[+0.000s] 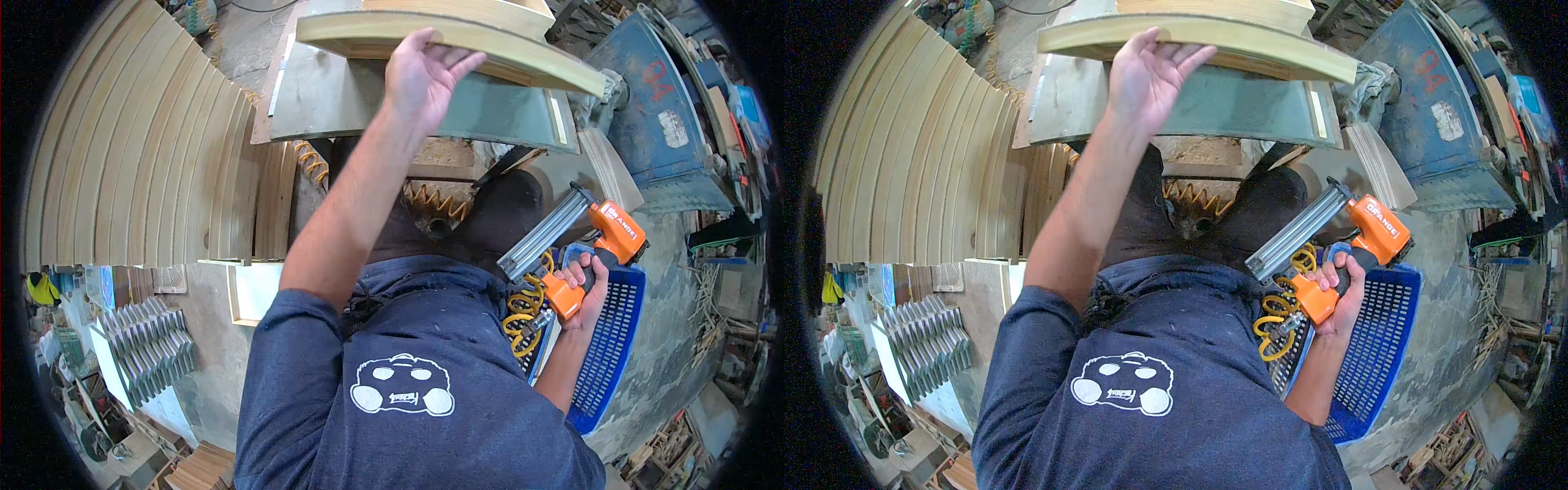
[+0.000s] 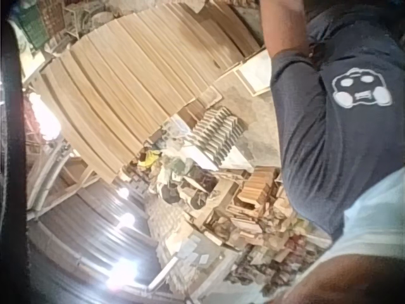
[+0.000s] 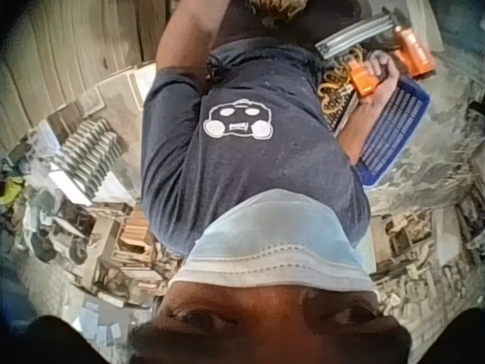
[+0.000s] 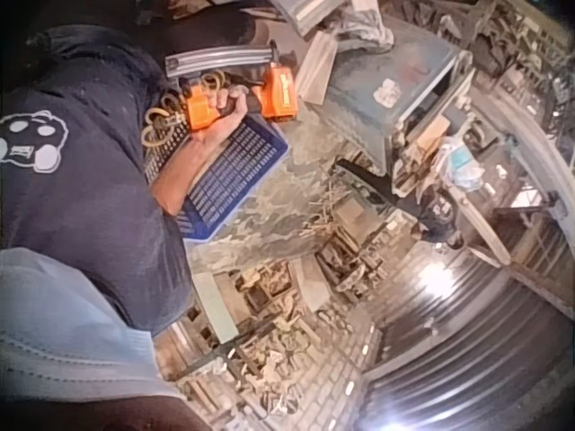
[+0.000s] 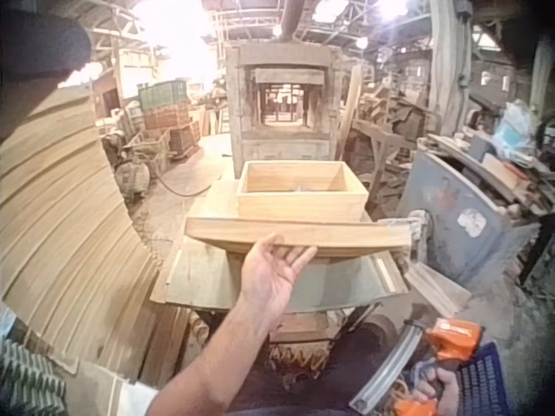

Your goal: Assembling wooden panels into a box or drawer using a pneumatic nail gun.

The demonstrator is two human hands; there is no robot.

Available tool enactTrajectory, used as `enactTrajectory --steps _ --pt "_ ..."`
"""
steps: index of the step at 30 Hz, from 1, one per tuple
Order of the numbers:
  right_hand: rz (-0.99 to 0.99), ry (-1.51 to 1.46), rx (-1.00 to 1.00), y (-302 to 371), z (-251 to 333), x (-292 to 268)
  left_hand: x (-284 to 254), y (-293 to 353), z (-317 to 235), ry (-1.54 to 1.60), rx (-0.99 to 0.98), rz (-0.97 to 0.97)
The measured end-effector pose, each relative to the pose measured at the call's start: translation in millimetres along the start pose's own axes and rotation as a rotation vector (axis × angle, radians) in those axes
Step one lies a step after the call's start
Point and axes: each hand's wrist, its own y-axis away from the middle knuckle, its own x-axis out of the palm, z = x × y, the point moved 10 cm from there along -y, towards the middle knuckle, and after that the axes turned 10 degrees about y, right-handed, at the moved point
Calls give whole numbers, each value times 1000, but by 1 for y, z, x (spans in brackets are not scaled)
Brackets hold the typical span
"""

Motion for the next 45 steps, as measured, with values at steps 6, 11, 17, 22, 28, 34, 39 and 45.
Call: enactTrajectory --steps 6,11,17,22,28,34,39,45 --pt "-18 1 2 -4 0 -4 -26 -67 -7 -299 -270 36" --pt "-47 -16 29 -6 -2 -10 -23 -111 -20 -602 -304 -134" --pt "-61 -42 50 -8 -5 -16 -23 -162 -28 -592 -261 -92" --pt "-109 -69 34 -6 -3 -21 -10 -173 -30 -533 -192 -192" --pt "-174 -99 38 -5 -4 -30 48 -192 -56 -596 -181 -148" --pt "-77 -154 49 -12 -10 -35 132 -175 -90 -720 -54 -171" --pt "-87 -150 3 -8 -4 -33 184 -184 -115 -776 -82 -88" --pt "-80 -165 -18 -11 -9 -54 240 -165 -162 -759 -35 -5"
